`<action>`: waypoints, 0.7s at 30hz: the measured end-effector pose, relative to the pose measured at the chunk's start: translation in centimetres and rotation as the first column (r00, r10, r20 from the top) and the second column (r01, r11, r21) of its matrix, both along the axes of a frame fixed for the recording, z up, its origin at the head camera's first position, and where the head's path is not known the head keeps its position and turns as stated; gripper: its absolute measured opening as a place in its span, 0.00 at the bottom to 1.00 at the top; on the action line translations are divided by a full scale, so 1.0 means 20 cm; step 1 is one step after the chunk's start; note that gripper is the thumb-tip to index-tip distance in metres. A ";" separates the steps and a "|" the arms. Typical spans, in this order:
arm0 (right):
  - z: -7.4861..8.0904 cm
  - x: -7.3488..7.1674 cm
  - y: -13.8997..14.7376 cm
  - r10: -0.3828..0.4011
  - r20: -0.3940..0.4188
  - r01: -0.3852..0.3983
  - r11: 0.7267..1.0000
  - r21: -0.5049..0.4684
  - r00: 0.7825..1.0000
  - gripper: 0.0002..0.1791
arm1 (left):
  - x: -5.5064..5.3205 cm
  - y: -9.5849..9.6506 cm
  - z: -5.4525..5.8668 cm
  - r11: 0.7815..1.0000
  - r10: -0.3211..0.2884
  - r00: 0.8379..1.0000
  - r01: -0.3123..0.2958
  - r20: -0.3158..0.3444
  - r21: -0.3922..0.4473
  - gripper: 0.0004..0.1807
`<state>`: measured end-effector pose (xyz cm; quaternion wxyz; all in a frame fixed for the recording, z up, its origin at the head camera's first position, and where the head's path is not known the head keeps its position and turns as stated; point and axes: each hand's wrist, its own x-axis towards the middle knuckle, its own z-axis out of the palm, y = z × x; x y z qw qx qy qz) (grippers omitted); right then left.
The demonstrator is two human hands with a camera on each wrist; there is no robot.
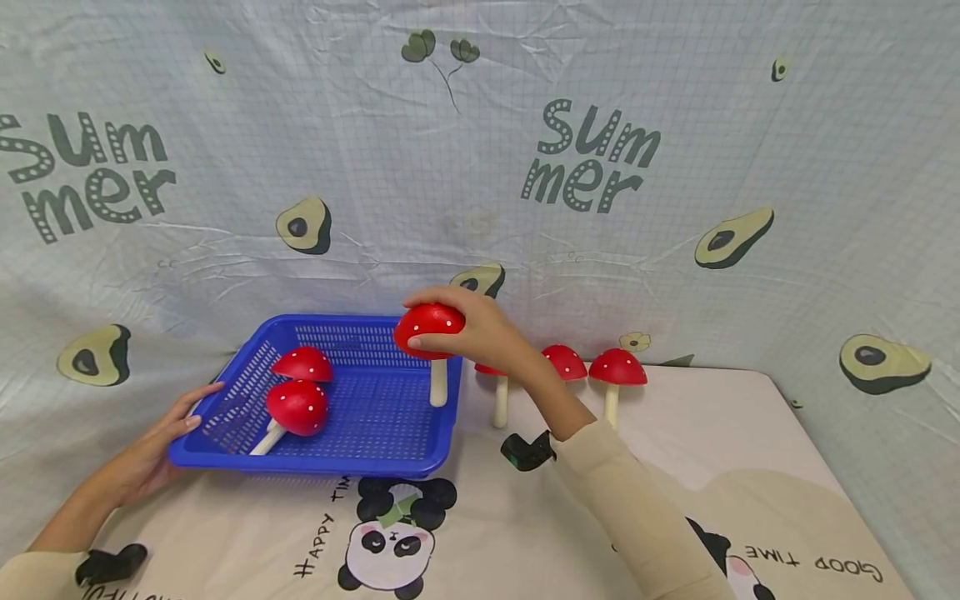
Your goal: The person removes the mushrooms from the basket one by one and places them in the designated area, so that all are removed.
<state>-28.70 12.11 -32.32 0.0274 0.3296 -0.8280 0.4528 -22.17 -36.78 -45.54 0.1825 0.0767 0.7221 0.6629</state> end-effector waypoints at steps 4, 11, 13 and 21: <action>-0.01 0.01 0.03 -0.028 0.024 0.027 1.000 0.012 0.999 0.27 | 0.00 0.00 0.00 1.000 0.002 1.000 -0.002 0.004 -0.007 0.27; -0.03 0.02 0.08 -0.043 0.035 0.043 0.999 0.013 0.998 0.26 | 0.00 -0.01 0.00 1.000 -0.003 1.000 0.003 0.004 0.001 0.28; -0.03 0.03 0.09 -0.042 0.040 0.041 0.999 0.008 0.998 0.27 | 0.00 -0.01 0.00 1.000 -0.008 1.000 0.008 0.003 0.005 0.28; -0.04 0.05 0.15 -0.052 0.064 0.052 0.999 -0.006 0.997 0.28 | 0.00 0.00 -0.01 1.000 -0.003 1.000 0.003 -0.005 -0.006 0.28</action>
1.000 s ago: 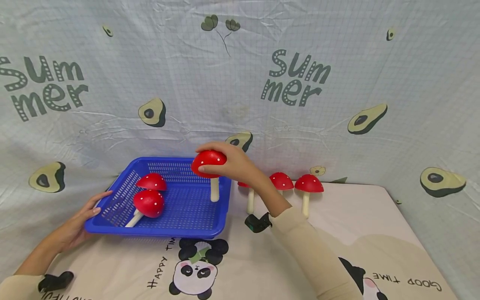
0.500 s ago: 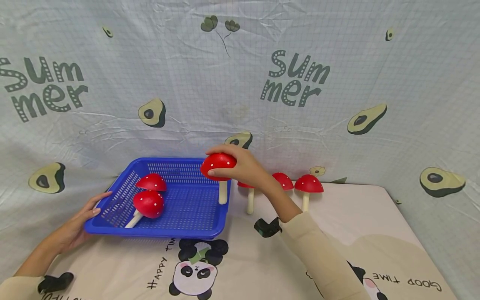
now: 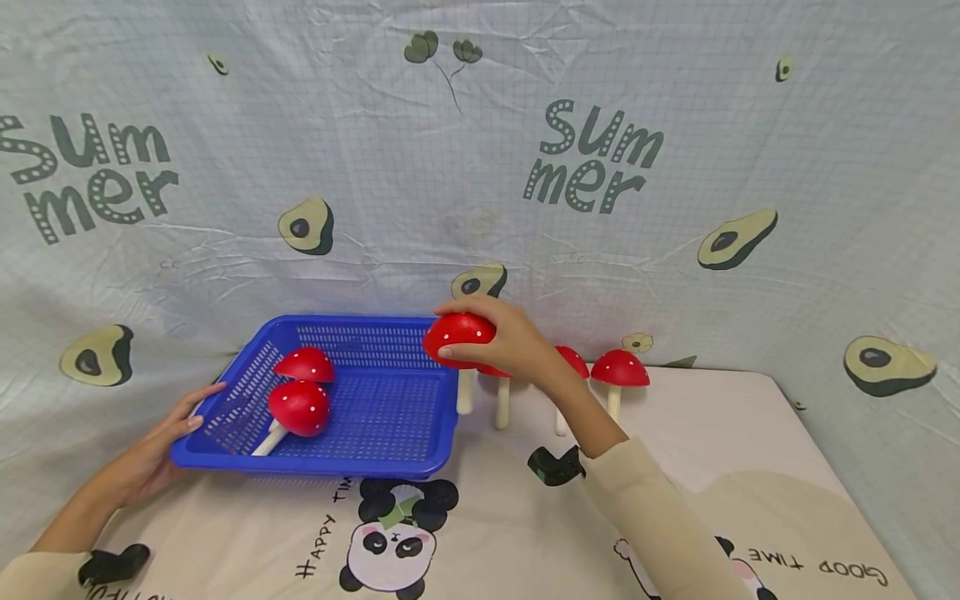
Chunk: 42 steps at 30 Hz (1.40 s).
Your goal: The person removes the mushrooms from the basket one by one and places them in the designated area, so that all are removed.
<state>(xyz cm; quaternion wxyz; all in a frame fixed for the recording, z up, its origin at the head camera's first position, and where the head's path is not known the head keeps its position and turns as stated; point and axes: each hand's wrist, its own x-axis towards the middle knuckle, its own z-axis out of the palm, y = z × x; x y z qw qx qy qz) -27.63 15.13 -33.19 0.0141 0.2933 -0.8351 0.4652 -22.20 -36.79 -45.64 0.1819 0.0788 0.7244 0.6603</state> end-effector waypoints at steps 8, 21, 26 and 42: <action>-0.02 0.03 0.07 -0.012 -0.008 0.012 1.000 0.008 1.000 0.30 | 0.00 0.02 0.01 1.000 0.011 1.000 -0.011 0.003 -0.007 0.28; -0.06 0.06 0.16 -0.061 0.013 0.061 0.998 0.028 0.998 0.30 | 0.01 0.04 0.03 0.999 0.043 0.999 -0.042 0.023 -0.035 0.29; -0.07 0.07 0.18 -0.066 0.012 0.066 0.997 0.028 0.998 0.29 | 0.01 0.04 0.03 0.999 0.039 0.999 -0.039 0.021 -0.019 0.29; -0.12 0.10 0.22 -0.119 0.060 0.115 0.991 0.068 0.991 0.28 | 0.02 0.02 0.02 0.999 0.034 0.999 -0.034 0.010 -0.004 0.28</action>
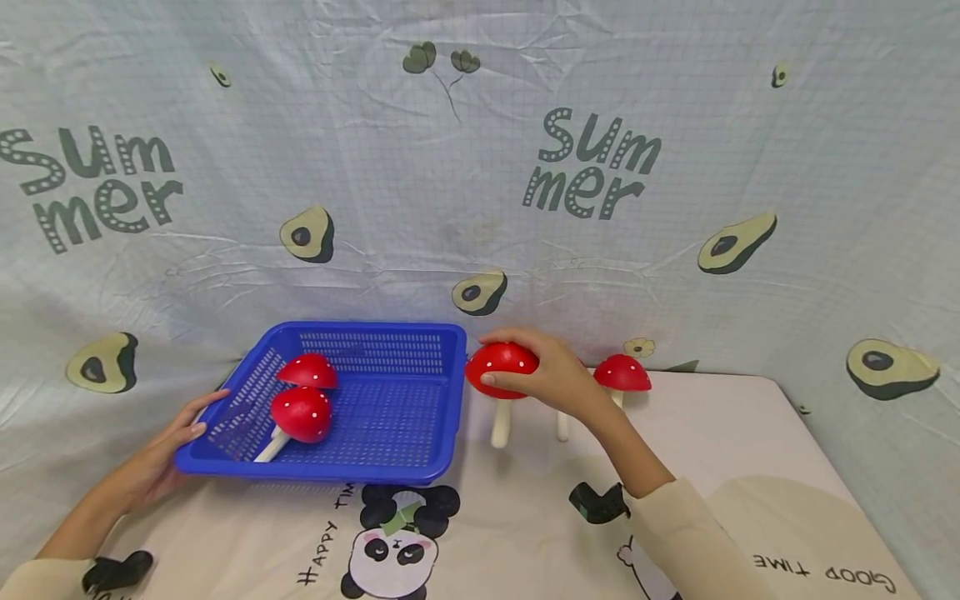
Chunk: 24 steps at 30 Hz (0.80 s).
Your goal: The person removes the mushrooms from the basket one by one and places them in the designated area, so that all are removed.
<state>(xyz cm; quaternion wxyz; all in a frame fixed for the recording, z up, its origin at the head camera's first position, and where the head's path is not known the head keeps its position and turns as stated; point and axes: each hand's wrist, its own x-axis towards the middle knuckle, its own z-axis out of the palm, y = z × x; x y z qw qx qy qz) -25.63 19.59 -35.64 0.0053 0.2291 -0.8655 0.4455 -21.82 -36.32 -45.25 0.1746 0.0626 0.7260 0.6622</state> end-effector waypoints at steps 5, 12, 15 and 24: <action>-0.01 0.00 0.00 -0.015 0.019 0.015 1.000 0.014 1.000 0.28 | 0.00 -0.01 0.00 1.000 -0.002 1.000 0.002 0.002 0.001 0.27; -0.03 0.01 0.02 -0.006 0.022 0.006 1.000 0.018 1.000 0.28 | 0.00 -0.01 -0.01 1.000 -0.003 1.000 0.003 0.007 -0.006 0.28; -0.03 0.02 0.02 0.006 0.015 -0.006 1.000 0.023 1.000 0.29 | 0.00 -0.01 -0.01 1.000 -0.005 1.000 0.005 0.005 -0.010 0.28; -0.06 0.04 0.04 -0.002 0.053 -0.001 0.998 0.056 0.999 0.28 | -0.01 0.00 0.00 0.999 0.021 1.000 -0.021 0.004 -0.033 0.29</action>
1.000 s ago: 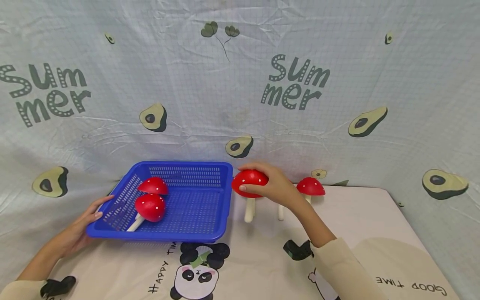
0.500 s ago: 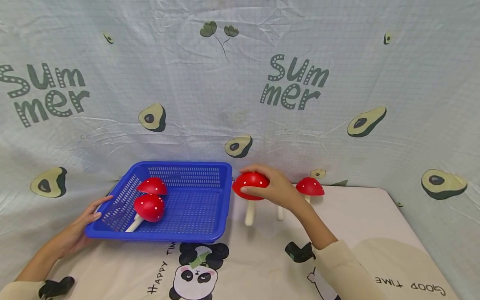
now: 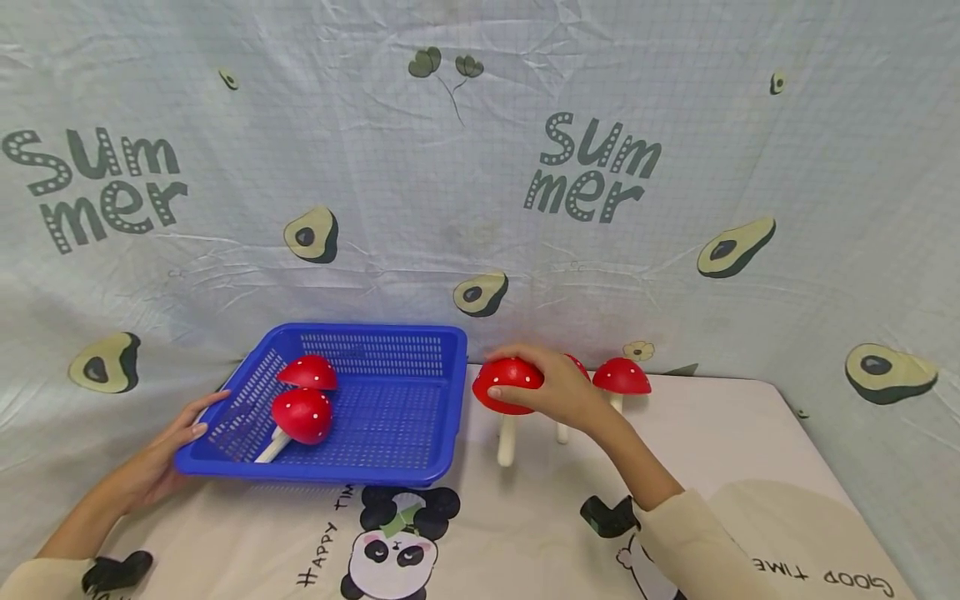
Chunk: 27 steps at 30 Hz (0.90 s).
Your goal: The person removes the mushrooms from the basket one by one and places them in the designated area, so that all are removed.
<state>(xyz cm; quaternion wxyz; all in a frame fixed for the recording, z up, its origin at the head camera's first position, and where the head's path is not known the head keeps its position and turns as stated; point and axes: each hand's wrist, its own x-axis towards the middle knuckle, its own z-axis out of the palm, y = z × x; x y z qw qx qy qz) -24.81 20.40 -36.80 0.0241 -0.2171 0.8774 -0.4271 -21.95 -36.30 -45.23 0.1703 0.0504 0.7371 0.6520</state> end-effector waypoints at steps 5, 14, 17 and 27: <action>-0.02 0.01 -0.01 -0.007 0.008 0.007 1.000 0.028 1.000 0.27 | 0.00 0.00 0.00 1.000 -0.006 1.000 0.006 -0.010 0.000 0.29; -0.10 0.04 -0.02 -0.004 -0.018 0.005 0.997 0.083 1.000 0.26 | 0.00 -0.01 -0.01 1.000 -0.013 1.000 0.013 -0.012 0.006 0.29; -0.13 0.04 -0.04 0.020 -0.023 -0.017 0.995 0.096 1.000 0.25 | -0.01 -0.01 -0.01 1.000 -0.011 1.000 0.011 -0.011 0.006 0.29; -0.25 0.04 -0.06 0.109 -0.047 -0.104 0.990 0.091 0.993 0.23 | 0.00 0.00 -0.01 1.000 -0.015 1.000 0.015 -0.014 0.014 0.29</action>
